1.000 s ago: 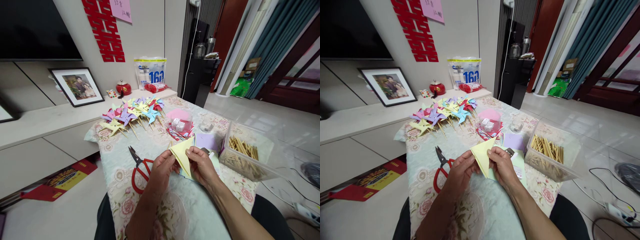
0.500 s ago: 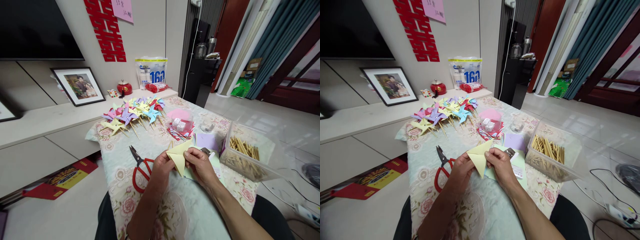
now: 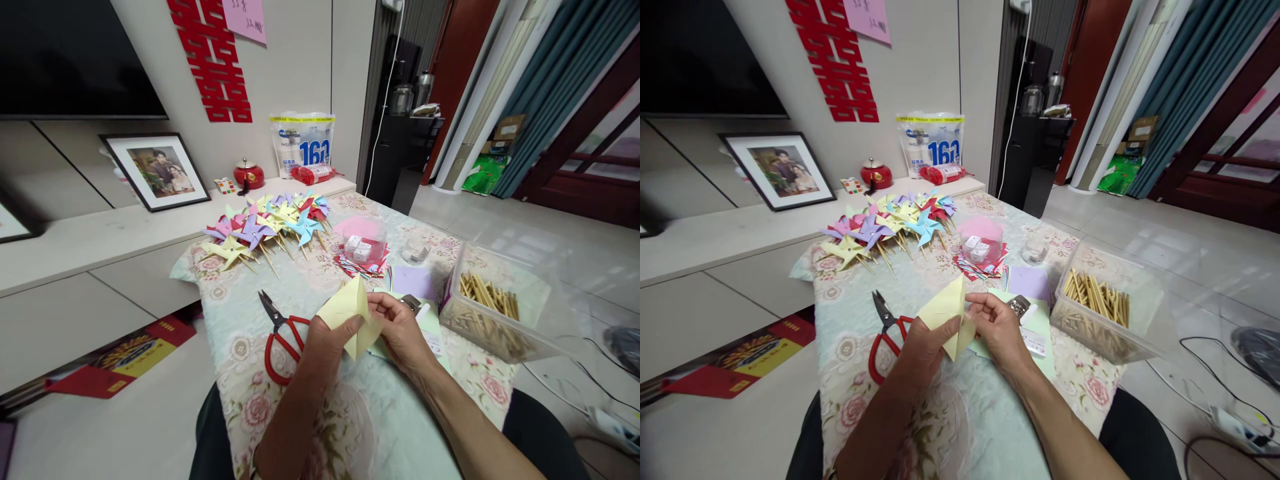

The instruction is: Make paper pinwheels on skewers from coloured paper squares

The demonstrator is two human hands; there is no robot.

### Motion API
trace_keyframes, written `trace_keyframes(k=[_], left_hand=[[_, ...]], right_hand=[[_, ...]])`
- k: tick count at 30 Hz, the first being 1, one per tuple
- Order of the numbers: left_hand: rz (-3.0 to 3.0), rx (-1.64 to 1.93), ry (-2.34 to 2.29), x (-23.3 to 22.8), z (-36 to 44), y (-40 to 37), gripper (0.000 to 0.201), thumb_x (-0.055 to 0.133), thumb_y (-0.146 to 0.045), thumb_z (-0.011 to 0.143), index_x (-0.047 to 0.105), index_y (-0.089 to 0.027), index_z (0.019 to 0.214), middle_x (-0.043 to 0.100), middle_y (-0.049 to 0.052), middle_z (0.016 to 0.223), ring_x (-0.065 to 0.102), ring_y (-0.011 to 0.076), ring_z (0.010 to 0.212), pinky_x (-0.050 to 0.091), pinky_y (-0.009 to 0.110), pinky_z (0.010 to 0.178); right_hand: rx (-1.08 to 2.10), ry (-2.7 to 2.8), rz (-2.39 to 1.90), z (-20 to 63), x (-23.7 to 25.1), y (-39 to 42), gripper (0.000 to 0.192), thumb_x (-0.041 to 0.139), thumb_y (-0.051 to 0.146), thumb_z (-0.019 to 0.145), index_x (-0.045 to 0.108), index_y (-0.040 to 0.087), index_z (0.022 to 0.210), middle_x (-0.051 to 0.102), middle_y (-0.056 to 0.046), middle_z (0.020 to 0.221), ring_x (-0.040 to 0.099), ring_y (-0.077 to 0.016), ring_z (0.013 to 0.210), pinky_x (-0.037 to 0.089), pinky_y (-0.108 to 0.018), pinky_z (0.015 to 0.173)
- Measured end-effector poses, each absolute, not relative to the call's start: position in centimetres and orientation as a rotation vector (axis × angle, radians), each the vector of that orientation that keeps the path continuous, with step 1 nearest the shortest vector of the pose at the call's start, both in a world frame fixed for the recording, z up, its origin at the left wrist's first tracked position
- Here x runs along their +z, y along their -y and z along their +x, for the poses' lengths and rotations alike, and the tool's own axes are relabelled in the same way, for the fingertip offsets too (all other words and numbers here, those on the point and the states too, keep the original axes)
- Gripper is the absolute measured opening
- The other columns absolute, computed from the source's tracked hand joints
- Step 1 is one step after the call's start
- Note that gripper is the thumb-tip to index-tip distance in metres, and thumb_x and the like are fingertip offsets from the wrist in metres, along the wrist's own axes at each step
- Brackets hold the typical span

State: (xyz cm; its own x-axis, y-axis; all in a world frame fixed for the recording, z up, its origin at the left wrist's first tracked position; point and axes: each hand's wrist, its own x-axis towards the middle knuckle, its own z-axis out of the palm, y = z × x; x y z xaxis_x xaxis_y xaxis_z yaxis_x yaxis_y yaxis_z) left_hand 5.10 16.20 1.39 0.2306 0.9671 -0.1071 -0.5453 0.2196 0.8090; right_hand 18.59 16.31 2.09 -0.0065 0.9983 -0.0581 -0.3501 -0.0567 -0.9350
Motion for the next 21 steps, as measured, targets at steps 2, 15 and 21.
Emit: trace_keyframes(k=[2,15,21], left_hand=[[0.707,1.172,-0.721,1.5,5.1,-16.1,0.049,0.086,-0.032,0.066,0.072,-0.014,0.108,0.077,0.007,0.09,0.068,0.0183,0.071,0.053,0.028,0.068],[0.595,1.316,-0.974,1.6,4.6,-16.6,0.043,0.088,-0.025,0.057,0.074,-0.014,0.096,0.079,0.006,0.087,0.072,0.0233,0.071,0.058,0.035,0.07],[0.609,1.274,-0.939,1.2,4.6,-16.6,0.047,0.089,-0.026,0.058,0.073,-0.015,0.101,0.079,0.008,0.089,0.074,0.026,0.075,0.058,0.037,0.071]], right_hand=[[1.392,0.909,-0.99,18.6,2.0,-16.3,0.04,0.093,0.036,0.059,0.076,0.023,0.094,0.062,0.004,0.067,0.053,-0.0091,0.055,0.043,-0.021,0.053],[1.394,0.956,-0.919,19.2,2.9,-16.0,0.041,0.069,0.059,0.082,0.078,0.023,0.101,0.072,-0.005,0.086,0.058,-0.0179,0.07,0.046,-0.027,0.057],[1.389,0.894,-0.989,19.0,3.1,-16.1,0.037,0.08,0.052,0.072,0.077,0.023,0.096,0.075,-0.004,0.082,0.062,-0.0192,0.069,0.047,-0.03,0.063]])
